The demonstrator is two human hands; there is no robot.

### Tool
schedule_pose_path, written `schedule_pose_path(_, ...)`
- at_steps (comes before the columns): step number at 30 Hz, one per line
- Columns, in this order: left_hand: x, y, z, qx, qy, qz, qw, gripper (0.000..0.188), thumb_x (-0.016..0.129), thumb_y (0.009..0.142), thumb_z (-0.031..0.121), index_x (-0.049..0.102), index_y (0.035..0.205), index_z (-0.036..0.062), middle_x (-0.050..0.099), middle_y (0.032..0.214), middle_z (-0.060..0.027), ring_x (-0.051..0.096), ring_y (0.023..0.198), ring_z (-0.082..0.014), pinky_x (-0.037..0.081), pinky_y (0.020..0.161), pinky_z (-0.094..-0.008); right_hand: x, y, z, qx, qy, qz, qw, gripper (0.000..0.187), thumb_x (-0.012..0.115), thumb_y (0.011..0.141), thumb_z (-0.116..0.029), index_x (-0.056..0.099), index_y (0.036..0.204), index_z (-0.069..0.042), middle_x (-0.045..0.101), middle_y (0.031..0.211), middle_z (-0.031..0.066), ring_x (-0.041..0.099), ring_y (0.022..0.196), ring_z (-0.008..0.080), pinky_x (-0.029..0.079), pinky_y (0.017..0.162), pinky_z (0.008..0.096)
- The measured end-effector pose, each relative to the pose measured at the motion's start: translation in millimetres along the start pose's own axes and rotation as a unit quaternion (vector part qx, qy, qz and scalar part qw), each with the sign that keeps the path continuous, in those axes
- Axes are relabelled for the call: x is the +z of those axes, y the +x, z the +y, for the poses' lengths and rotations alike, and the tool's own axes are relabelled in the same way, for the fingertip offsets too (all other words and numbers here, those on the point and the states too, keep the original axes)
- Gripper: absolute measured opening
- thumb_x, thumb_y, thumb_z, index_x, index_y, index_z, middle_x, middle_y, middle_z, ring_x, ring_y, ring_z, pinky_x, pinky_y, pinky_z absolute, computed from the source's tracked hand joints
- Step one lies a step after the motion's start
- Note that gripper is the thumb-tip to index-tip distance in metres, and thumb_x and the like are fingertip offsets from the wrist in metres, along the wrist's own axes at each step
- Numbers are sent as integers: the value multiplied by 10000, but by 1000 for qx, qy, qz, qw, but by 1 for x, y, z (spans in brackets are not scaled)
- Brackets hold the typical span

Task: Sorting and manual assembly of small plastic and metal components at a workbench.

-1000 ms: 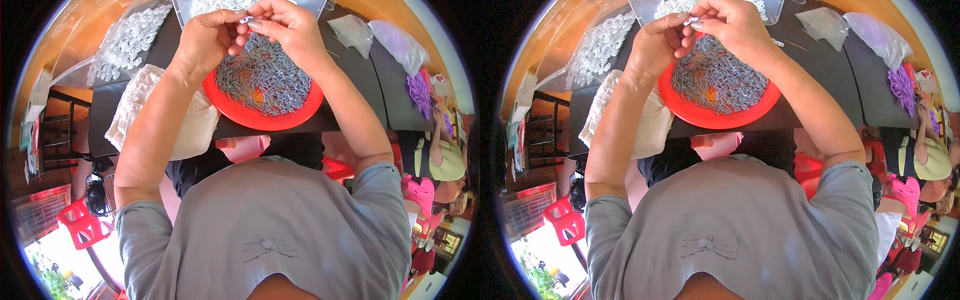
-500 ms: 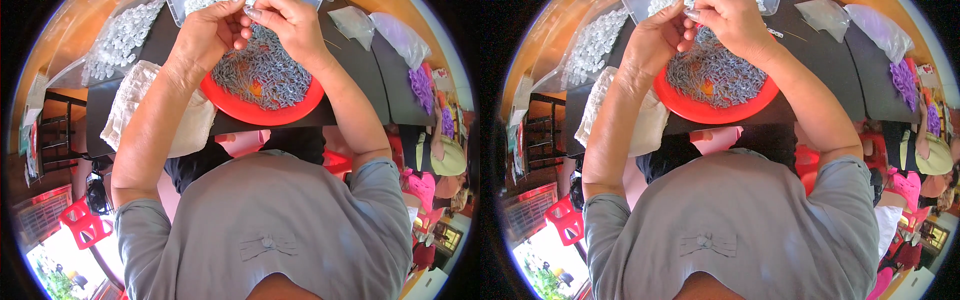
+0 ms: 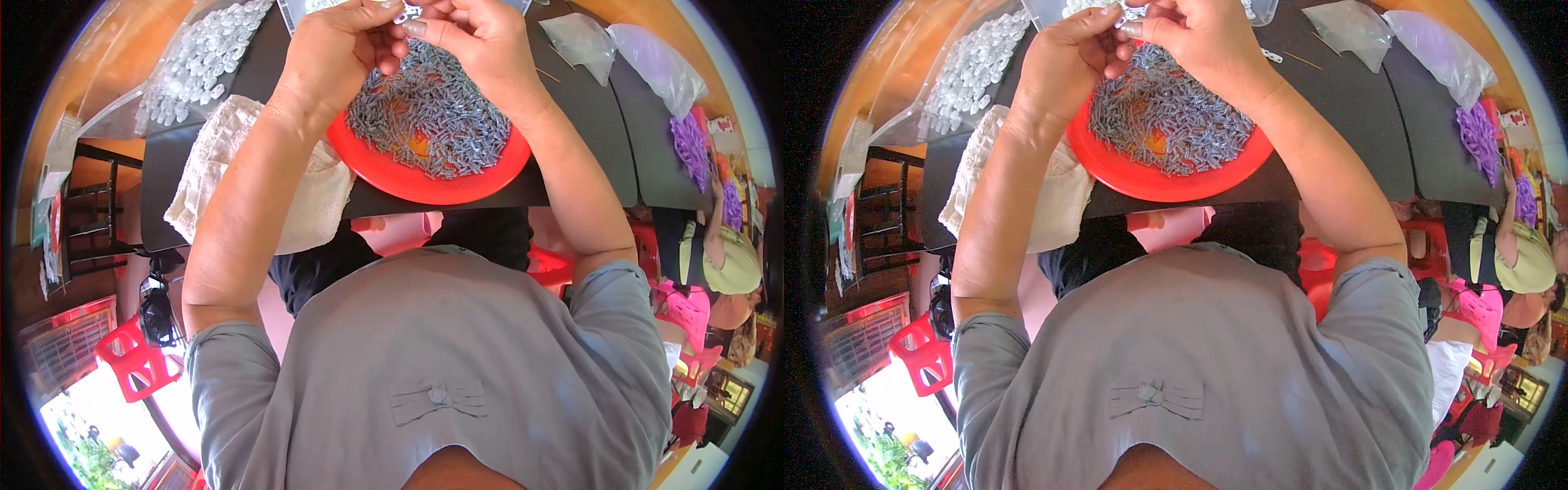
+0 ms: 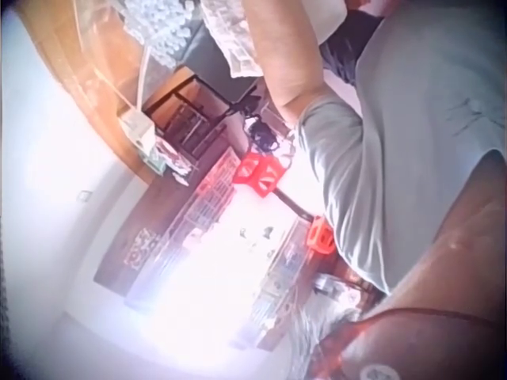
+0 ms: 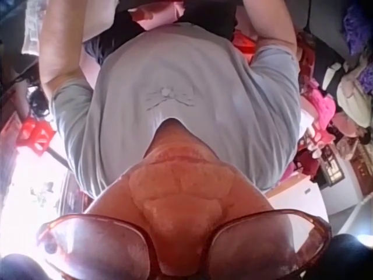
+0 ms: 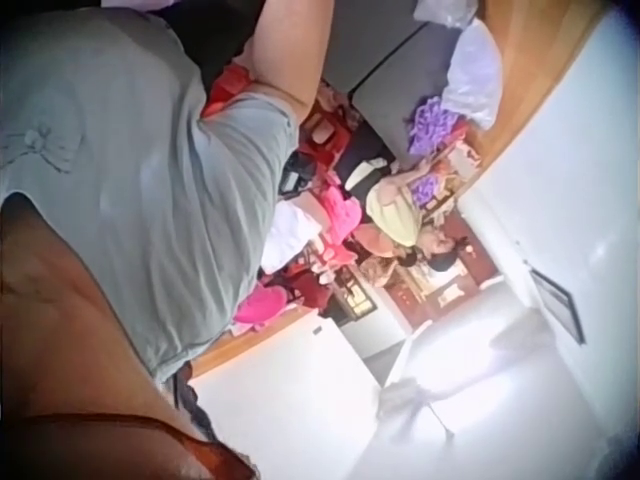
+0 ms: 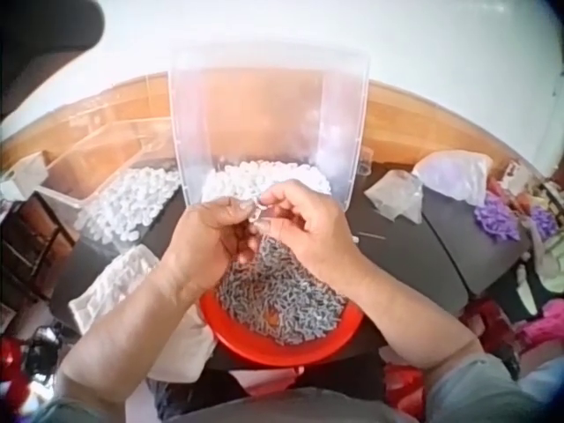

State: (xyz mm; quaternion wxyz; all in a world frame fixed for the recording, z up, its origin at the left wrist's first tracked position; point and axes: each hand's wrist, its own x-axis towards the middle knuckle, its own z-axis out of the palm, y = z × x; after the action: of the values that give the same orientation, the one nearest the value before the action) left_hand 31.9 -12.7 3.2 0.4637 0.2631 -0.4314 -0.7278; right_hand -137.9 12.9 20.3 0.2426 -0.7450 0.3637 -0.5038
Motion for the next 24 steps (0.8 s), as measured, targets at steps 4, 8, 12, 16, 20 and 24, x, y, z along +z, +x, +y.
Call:
schedule_pose_path(4, -21, 17, -12, 71, -109, -302, 944, 221, 560, 930, 235, 612, 872, 28, 605, 723, -60, 573, 607, -177, 436, 516, -295, -2, 1, -4, -53, 64, -37, 996, 55, 591, 880, 15, 567, 928, 28, 624, 771, 46, 618, 700, 103, 490, 619, 230)
schedule_pose_path(8, -16, 12, -12, -44, -1, -137, 990, 292, 476, 980, 289, 580, 946, 18, 546, 803, -41, 493, 670, -135, 355, 522, -248, -7, 2, 7, -81, 51, -38, 995, 40, 573, 914, -14, 567, 911, 25, 622, 766, 61, 625, 702, 121, 494, 617, 244)
schedule_pose_path(12, -21, 12, -10, -71, -70, -210, 973, 248, 484, 973, 209, 589, 969, -15, 559, 852, -67, 515, 679, -141, 380, 534, -251, 1, 4, 17, -61, -16, -26, 998, 105, 548, 947, -70, 550, 898, 23, 614, 750, 60, 622, 697, 133, 495, 617, 254)
schedule_pose_path(16, 2, -1, -1, -102, -88, -81, 988, 223, 558, 935, 252, 609, 875, 44, 597, 727, -45, 568, 604, -173, 433, 515, -292, 1, 3, 17, -83, -8, -21, 996, 132, 529, 962, -91, 538, 888, 17, 608, 743, 57, 618, 692, 136, 492, 615, 260)
schedule_pose_path(20, 8, -3, 1, -66, -54, -25, 996, 200, 593, 924, 226, 606, 843, 44, 592, 721, -47, 562, 599, -162, 434, 511, -285, 4, 3, 25, -35, 124, 0, 992, 122, 523, 960, -95, 552, 881, -7, 588, 725, 29, 561, 626, 102, 445, 560, 240)
schedule_pose_path(24, 8, -4, -1, -25, 34, 26, 999, 146, 609, 911, 151, 601, 834, 28, 596, 692, -66, 552, 550, -159, 430, 489, -274, 3, 1, 17, 99, 82, 5, 992, 145, 526, 952, -112, 571, 843, -27, 553, 682, -3, 496, 574, 65, 387, 504, 213)
